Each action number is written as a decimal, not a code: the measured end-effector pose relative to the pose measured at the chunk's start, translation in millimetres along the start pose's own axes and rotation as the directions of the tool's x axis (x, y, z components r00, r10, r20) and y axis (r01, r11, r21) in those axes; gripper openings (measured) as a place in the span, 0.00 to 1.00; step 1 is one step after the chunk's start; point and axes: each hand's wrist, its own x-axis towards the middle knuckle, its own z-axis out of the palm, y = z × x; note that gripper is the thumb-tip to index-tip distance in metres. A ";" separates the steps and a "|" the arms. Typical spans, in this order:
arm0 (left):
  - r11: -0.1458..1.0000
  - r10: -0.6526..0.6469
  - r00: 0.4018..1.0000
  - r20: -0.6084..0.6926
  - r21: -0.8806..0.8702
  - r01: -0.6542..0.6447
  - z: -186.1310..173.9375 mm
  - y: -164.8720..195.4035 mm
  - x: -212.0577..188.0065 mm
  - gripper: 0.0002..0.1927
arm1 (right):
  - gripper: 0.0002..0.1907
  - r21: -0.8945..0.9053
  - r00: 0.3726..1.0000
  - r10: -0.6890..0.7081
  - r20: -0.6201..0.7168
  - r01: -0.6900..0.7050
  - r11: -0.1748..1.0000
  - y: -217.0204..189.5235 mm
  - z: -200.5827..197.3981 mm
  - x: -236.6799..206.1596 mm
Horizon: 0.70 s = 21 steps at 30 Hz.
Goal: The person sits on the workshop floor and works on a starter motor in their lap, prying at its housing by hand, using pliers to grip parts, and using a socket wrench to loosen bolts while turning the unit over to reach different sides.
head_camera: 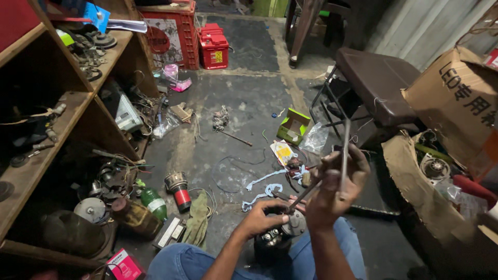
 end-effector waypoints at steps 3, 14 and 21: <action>0.999 -0.013 1.000 0.017 -0.032 0.013 -1.2 -1.9 0.8 0.17 | 0.23 0.059 0.968 0.249 0.028 -0.250 0.966 0.7 -12.5 18.7; 0.999 -0.011 0.998 -0.054 0.038 0.013 0.3 -9.8 2.7 0.15 | 0.09 0.138 0.970 0.243 -0.009 -0.240 0.961 11.5 -4.9 4.5; 0.999 -0.005 0.998 -0.067 0.039 0.008 3.8 -2.0 0.6 0.16 | 0.22 -0.208 0.998 -0.062 0.002 0.061 0.976 -10.3 11.8 5.7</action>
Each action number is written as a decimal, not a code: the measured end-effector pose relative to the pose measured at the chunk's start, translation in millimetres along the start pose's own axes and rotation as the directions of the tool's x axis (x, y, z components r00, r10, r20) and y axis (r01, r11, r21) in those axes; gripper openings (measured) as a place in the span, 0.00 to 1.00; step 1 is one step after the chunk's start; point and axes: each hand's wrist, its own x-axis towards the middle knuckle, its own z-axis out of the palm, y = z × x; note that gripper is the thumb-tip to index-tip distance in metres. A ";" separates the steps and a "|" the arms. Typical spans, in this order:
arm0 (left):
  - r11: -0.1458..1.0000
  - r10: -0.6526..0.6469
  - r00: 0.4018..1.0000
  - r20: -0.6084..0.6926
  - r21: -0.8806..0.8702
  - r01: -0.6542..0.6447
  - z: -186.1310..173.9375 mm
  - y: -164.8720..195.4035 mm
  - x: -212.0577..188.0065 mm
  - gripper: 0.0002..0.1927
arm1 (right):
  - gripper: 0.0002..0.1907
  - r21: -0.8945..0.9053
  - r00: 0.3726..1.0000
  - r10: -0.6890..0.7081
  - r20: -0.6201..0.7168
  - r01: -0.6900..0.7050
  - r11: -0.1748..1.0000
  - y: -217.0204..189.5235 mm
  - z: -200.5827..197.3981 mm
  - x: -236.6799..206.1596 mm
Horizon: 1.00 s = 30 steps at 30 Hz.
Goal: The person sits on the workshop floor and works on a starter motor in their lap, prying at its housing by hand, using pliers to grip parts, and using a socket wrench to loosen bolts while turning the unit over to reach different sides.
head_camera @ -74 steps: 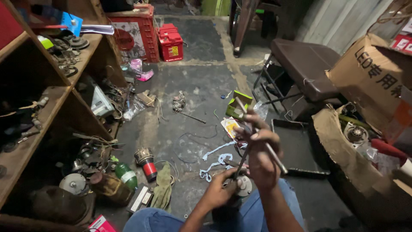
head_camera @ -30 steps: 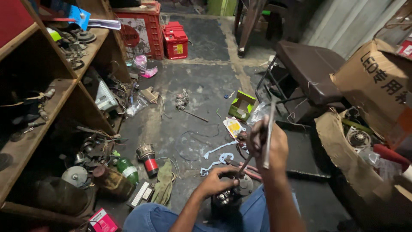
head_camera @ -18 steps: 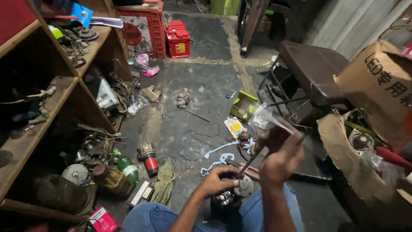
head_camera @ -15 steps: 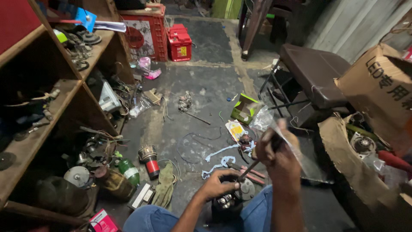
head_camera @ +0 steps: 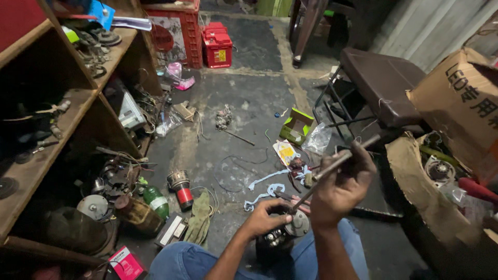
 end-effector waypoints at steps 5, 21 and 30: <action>0.999 -0.024 1.000 0.020 -0.024 0.024 0.2 3.3 -2.2 0.16 | 0.14 0.235 0.857 0.441 0.268 -0.502 0.832 22.7 -26.0 18.0; 0.986 0.090 0.994 -0.059 -0.134 -0.097 4.6 -25.3 8.6 0.13 | 0.13 0.225 0.963 0.206 0.176 -0.243 0.944 35.9 -21.0 -9.9; 0.992 0.068 0.985 0.161 -0.113 -0.050 -6.8 -8.3 9.4 0.15 | 0.10 0.034 0.951 0.178 0.251 -0.193 0.981 43.9 -42.3 -15.8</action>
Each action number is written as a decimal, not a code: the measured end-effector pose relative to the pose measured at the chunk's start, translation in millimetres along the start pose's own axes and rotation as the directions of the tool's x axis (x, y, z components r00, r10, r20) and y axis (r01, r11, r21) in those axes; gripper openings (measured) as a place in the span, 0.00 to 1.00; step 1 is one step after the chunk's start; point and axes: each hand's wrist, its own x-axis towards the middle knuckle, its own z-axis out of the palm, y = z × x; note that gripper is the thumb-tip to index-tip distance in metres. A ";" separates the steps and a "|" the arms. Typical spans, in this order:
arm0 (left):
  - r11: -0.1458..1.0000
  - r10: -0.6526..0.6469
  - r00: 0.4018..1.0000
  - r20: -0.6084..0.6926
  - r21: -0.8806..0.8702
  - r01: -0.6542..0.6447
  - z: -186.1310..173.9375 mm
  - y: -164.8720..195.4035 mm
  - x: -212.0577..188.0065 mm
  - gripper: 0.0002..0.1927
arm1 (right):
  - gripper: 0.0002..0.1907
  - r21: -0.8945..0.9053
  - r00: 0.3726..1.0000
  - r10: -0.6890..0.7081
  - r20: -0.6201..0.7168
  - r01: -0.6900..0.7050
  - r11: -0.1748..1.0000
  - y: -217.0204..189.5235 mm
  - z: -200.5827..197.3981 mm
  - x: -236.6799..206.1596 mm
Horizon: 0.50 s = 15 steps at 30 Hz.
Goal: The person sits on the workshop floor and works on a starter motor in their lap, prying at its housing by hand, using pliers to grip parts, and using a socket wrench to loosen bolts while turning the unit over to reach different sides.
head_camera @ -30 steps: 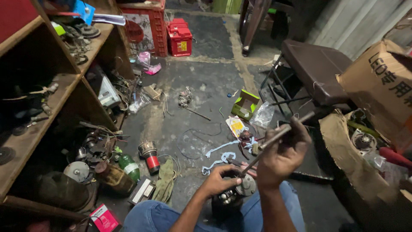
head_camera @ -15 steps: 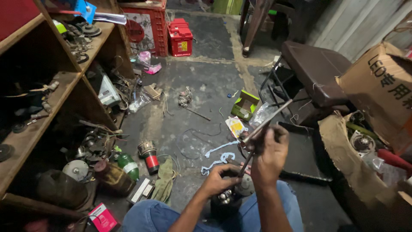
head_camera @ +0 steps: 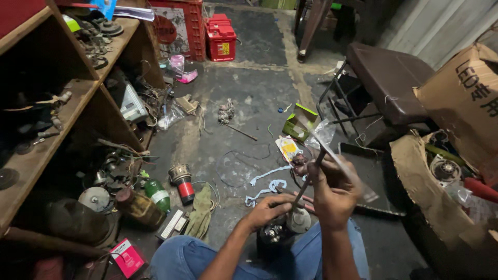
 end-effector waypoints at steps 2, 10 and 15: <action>1.000 0.016 0.999 0.035 0.022 -0.016 0.5 5.9 -0.3 0.16 | 0.08 0.033 1.000 0.029 0.003 -0.029 0.999 7.4 -5.3 -1.2; 0.982 0.101 0.993 -0.061 0.164 -0.090 3.7 24.6 -1.3 0.14 | 0.14 0.620 0.955 0.190 0.229 -0.293 0.728 12.9 -5.1 6.5; 0.966 0.142 0.982 -0.128 0.235 -0.109 6.4 19.3 3.6 0.10 | 0.10 0.476 0.989 0.147 -0.029 -0.116 0.872 4.7 7.5 7.6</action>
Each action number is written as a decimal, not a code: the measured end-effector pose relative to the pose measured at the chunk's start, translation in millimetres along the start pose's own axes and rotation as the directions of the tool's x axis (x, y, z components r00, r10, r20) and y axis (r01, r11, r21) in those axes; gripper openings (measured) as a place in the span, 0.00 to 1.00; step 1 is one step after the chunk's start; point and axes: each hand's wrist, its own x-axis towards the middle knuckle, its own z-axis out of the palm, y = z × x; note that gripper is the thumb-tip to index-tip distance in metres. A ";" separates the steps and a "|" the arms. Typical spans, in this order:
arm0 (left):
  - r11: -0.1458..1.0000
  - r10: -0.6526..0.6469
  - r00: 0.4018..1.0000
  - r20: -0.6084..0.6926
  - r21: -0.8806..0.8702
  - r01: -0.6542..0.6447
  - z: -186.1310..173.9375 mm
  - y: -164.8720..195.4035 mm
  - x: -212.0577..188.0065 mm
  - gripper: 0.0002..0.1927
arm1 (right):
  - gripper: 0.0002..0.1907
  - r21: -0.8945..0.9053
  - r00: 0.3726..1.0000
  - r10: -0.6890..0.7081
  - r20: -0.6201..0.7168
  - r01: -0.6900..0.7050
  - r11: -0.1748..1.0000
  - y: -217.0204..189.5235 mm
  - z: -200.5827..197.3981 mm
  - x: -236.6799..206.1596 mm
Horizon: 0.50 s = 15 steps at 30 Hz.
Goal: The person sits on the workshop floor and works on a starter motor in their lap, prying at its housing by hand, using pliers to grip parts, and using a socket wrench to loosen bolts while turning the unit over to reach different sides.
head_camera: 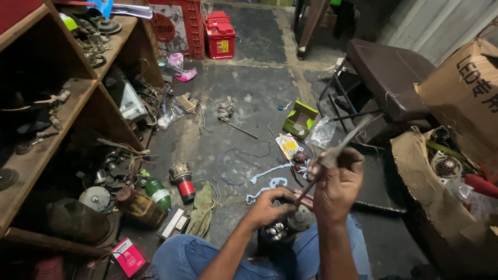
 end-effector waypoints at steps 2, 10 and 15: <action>0.999 -0.042 0.998 -0.038 0.006 0.042 3.0 -6.4 0.1 0.10 | 0.12 0.009 0.999 -0.006 -0.054 0.007 1.000 -0.2 1.5 1.5; 0.992 -0.121 0.982 -0.143 0.014 0.125 16.1 -12.6 6.1 0.19 | 0.06 0.006 0.983 -0.114 0.146 0.115 0.993 6.6 -4.3 1.8; 0.976 -0.204 0.972 0.115 -0.059 0.212 1.0 20.7 8.1 0.16 | 0.09 0.016 0.944 0.098 0.313 -0.109 0.994 5.5 -14.4 5.8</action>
